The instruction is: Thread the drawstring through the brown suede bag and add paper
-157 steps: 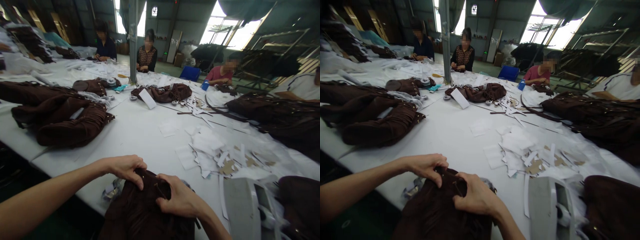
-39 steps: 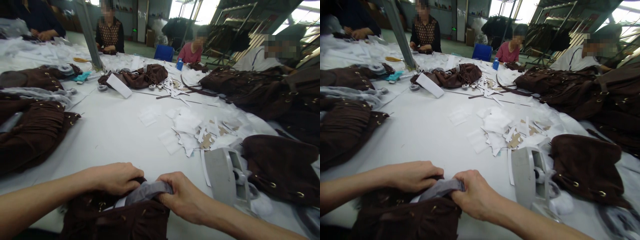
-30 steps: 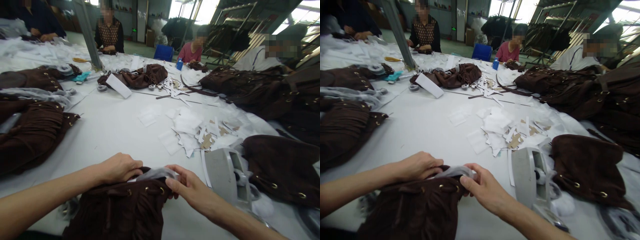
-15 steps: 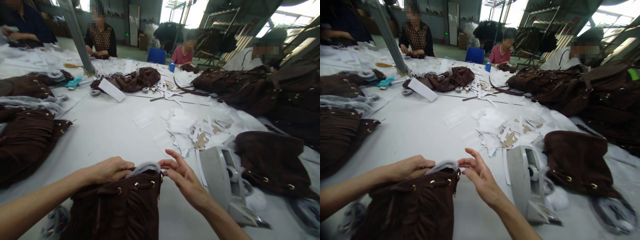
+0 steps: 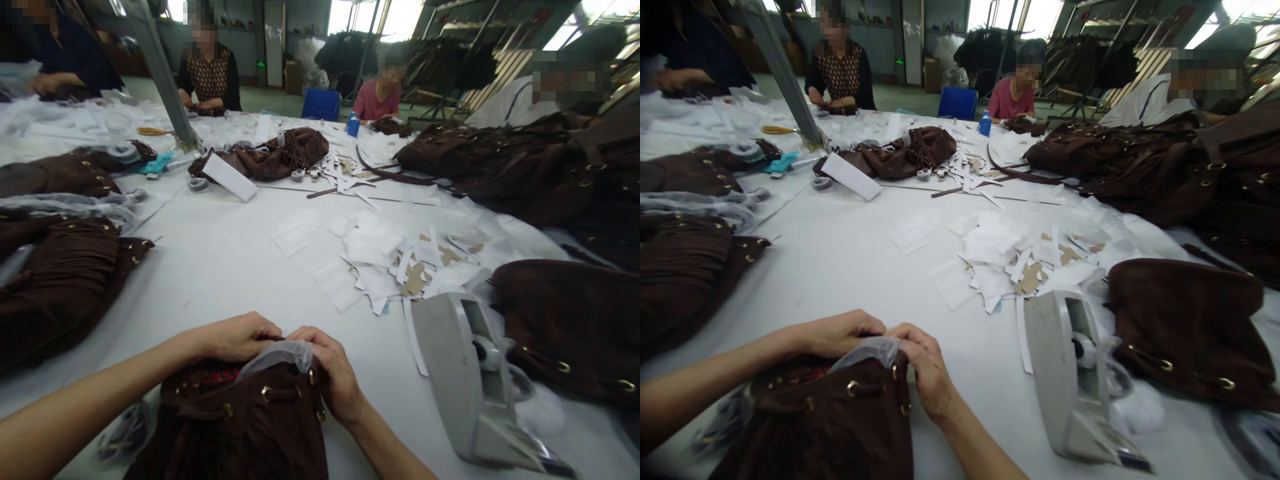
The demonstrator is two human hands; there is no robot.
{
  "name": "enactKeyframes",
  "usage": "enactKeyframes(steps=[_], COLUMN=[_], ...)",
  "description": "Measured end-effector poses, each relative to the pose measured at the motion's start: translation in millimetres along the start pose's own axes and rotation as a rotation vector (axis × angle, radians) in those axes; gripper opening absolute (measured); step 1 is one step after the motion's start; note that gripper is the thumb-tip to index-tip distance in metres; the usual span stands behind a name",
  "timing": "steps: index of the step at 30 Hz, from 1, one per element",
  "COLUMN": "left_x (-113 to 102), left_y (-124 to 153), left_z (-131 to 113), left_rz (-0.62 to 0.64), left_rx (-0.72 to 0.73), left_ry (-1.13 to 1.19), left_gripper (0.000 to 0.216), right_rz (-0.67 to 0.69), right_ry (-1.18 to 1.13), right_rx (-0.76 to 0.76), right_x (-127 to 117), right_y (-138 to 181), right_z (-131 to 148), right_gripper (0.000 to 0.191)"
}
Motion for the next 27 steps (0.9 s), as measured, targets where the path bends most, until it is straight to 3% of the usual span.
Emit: enactKeyframes(steps=[3,5,6,11,15,21,27], left_x=[-17.3,-25.5,-24.7,8.5,25.7,28.8,31.9], left_y=[9.5,21.2,25.8,30.8,23.6,9.2,0.0], left_z=[-14.8,-35.6,-47.7,-89.1,-92.6,-102.1,-102.4], left_rz=[-0.303,-0.506,-0.519,-0.29,-0.269,-0.269,-0.248], left_rx=[-0.084,-0.149,-0.157,-0.158,-0.262,-0.3,-0.389], left_ry=[-0.118,-0.151,-0.155,-0.302,-0.401,-0.322,-0.226], left_gripper=[0.023,0.024,0.025,0.026,0.032,0.025,0.023], right_rz=[-0.207,-0.27,-0.278,-0.291,-0.324,-0.367,-0.392], right_ry=[-0.06,-0.101,-0.11,-0.098,-0.083,-0.058,0.01], right_rx=[-0.017,0.036,0.053,0.053,0.112,0.039,-0.042], right_x=[0.3,0.1,-0.1,-2.6,0.0,3.6,-4.5], right_y=[-8.8,-13.1,-14.6,-15.6,-10.3,-2.7,0.0], right_z=[-14.8,-22.5,-24.8,-26.7,-20.2,-2.4,-10.0], right_gripper=[0.046,0.051,0.053,0.059,0.059,0.058,0.056])
Point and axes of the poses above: each hand's wrist, its own y-axis away from the middle knuckle, its own x-axis out of the palm, z = x × y, the point moved 3 cm from there along -y, towards the middle knuckle, and after that the axes turned 3 degrees about z, right-handed, at the moved point
